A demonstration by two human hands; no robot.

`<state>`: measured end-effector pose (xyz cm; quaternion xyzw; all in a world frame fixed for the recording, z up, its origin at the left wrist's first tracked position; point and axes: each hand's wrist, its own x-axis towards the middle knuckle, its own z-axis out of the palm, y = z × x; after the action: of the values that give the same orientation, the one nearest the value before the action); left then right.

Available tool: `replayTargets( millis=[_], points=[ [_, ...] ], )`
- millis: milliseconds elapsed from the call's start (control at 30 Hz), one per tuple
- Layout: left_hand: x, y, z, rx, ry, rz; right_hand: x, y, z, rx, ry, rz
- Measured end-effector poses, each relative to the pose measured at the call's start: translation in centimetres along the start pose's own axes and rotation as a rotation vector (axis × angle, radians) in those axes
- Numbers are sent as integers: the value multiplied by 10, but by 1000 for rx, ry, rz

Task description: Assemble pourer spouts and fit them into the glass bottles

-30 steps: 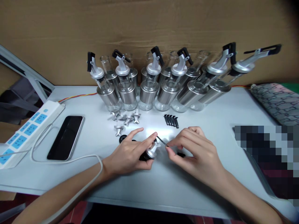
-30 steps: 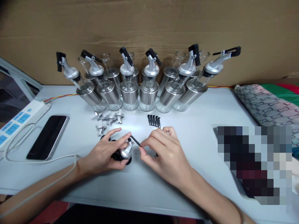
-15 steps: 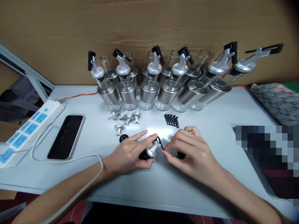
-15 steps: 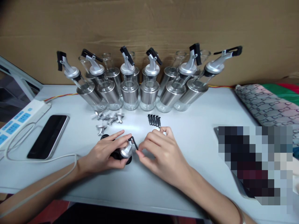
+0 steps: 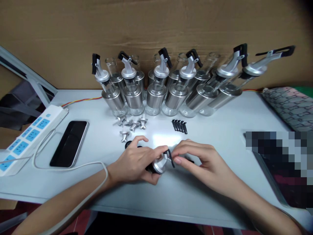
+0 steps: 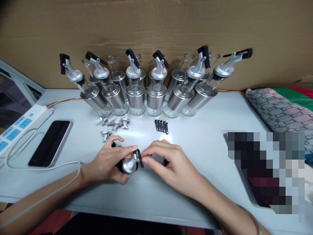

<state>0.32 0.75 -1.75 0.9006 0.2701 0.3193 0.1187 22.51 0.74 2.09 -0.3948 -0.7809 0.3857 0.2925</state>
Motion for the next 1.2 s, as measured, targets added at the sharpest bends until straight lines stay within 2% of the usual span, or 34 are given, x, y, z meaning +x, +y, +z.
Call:
replayTargets(
  millis=[167,400,733,1200],
  points=[
    [0,0,-2,-14,-9,118,0,-3,-4,140,-84,25],
    [1,2,-5,-68,-41,132,3,-3,-1,272,-93,99],
    [0,-2,0,-68,-59,115,2,1,1,136,-71,63],
    [-2,-4,4,-10,-49,74,2,0,3,89,-80,76]
  ],
)
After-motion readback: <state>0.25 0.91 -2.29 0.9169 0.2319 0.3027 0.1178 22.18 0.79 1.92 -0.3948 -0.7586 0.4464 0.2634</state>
